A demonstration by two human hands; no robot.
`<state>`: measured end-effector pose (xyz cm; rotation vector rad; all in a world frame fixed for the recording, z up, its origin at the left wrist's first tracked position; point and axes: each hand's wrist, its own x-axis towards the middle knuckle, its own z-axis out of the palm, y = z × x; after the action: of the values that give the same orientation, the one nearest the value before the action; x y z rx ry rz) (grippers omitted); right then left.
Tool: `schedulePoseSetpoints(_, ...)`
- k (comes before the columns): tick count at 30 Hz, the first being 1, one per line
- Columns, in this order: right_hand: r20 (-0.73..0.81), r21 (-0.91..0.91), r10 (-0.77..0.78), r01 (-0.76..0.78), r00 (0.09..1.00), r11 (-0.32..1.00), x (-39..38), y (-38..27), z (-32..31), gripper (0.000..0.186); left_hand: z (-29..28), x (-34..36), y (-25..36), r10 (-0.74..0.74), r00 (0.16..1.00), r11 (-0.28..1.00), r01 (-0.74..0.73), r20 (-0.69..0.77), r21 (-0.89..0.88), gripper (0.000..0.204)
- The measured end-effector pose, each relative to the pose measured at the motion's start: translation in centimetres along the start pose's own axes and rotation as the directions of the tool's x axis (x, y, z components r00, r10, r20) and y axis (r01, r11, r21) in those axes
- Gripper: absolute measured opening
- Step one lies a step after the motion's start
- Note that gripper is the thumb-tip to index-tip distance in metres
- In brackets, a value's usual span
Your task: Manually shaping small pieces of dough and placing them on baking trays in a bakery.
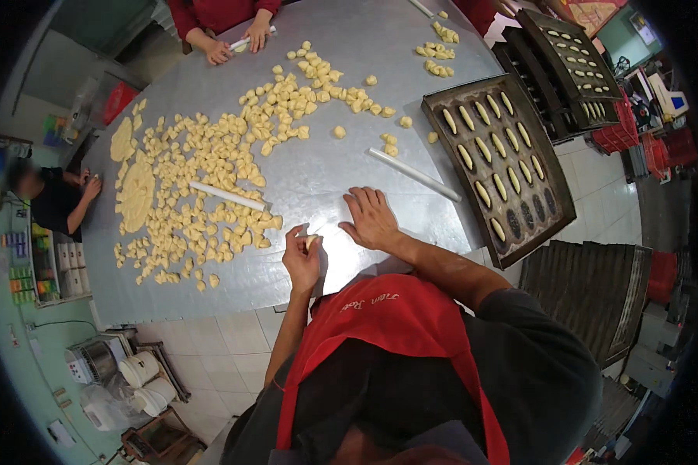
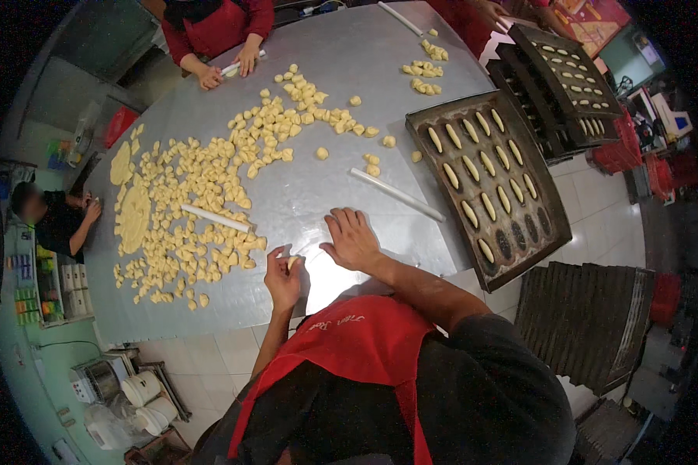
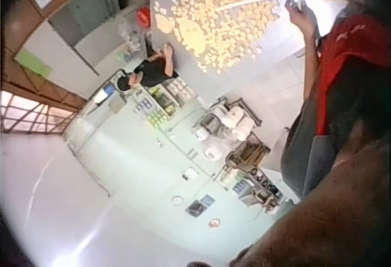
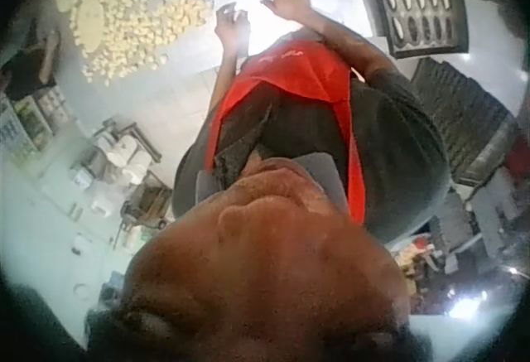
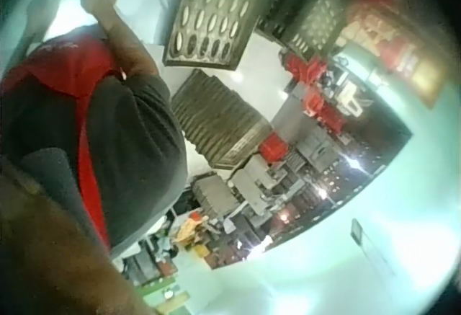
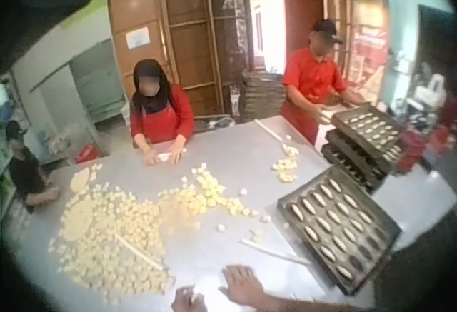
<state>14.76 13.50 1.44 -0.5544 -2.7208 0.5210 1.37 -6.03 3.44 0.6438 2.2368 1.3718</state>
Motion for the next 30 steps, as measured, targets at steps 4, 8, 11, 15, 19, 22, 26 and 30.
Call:
schedulePoseSetpoints(4,0.025,0.132,-0.08,0.076,0.996,0.988,-2.4,0.1,-2.2,0.072,0.3,-1.3,-3.6,0.203,0.975,0.978,-0.206,-0.092,-0.019,0.025)
schedulePoseSetpoints(8,0.177,0.121,-0.093,0.072,0.98,0.99,-4.2,1.4,-5.1,0.062,0.8,-2.4,-3.9,0.218,0.967,0.976,-0.216,-0.131,0.028,0.025)
schedulePoseSetpoints(11,0.251,0.116,-0.092,0.065,0.964,0.991,-4.9,2.4,-4.8,0.048,1.0,-2.6,-3.2,0.229,0.965,0.972,-0.234,-0.124,-0.024,0.023)
schedulePoseSetpoints(15,0.247,0.094,-0.077,0.055,0.966,0.994,-5.2,2.6,-4.4,0.034,1.0,-2.2,-3.3,0.261,0.957,0.965,-0.26,-0.13,0.024,0.022)
schedulePoseSetpoints(19,0.149,0.114,-0.058,0.041,0.987,0.993,-5.4,2.3,-4.2,0.031,1.3,-2.5,-3.2,0.241,0.963,0.97,-0.234,-0.121,0.069,0.021)
schedulePoseSetpoints(22,0.147,0.14,-0.08,0.06,0.986,0.988,-5.6,3.1,-3.0,0.028,1.2,-2.1,-2.7,0.353,0.931,0.929,-0.338,-0.088,0.153,0.021)
schedulePoseSetpoints(26,0.058,0.24,-0.019,0.005,0.998,0.971,-6.5,3.3,-3.4,0.028,1.5,-2.4,-2.8,0.357,0.929,0.931,-0.344,-0.1,0.122,0.022)
schedulePoseSetpoints(30,0.131,0.147,0.036,-0.055,0.991,0.988,-7.4,3.2,-4.6,0.028,1.8,-2.4,-2.7,0.317,0.936,0.944,-0.296,-0.155,0.148,0.029)
